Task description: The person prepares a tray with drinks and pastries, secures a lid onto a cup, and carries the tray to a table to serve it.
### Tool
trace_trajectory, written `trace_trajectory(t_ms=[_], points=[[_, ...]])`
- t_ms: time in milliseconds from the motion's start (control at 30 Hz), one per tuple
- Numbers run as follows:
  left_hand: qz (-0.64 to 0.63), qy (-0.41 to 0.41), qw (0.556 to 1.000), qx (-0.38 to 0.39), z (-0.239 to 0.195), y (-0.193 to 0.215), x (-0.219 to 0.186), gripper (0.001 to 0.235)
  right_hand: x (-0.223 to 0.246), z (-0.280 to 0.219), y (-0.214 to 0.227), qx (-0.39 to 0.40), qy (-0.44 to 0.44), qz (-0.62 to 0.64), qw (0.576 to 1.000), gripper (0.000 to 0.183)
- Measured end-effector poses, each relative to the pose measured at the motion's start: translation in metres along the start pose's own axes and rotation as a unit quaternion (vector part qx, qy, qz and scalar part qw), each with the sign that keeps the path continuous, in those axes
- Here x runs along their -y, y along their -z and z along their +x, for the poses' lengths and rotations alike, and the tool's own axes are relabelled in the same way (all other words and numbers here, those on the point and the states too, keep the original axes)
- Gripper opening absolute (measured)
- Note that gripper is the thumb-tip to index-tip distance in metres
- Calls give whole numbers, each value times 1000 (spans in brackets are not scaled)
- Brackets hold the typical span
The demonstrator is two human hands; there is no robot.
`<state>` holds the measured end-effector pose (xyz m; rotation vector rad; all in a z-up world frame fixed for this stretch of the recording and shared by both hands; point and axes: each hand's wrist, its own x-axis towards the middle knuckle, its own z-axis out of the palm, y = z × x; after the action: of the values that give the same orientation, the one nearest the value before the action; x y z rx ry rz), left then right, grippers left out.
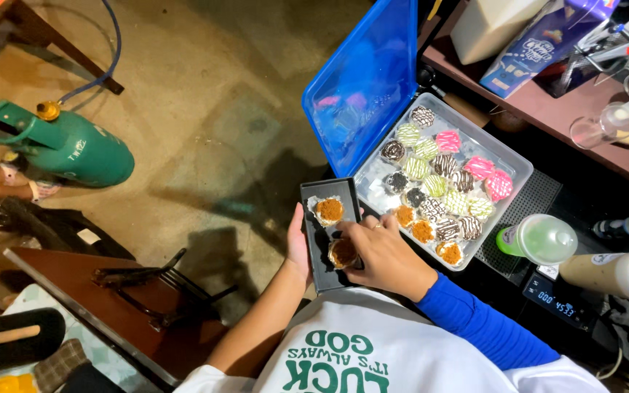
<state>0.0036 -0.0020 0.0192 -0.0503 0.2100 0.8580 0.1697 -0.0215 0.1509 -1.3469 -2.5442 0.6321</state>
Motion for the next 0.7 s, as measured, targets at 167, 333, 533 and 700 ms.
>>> trace_trajectory(t_ms=[167,333,533,700], points=[[50,-30,998,22,-5,-2,-4,91,8,-1,9,-48,70,-14,996,74],[49,-73,995,-52,-25,14,-21,85,-26,29,40,-209,11,88,974,47],[77,-130,987,-47,-61,11,-37,89,-66,150,77,-339,-88,130,928,36],[74,-151,982,-86,-83,-5,-37,91,-53,206,72,-231,-212,215,925,54]])
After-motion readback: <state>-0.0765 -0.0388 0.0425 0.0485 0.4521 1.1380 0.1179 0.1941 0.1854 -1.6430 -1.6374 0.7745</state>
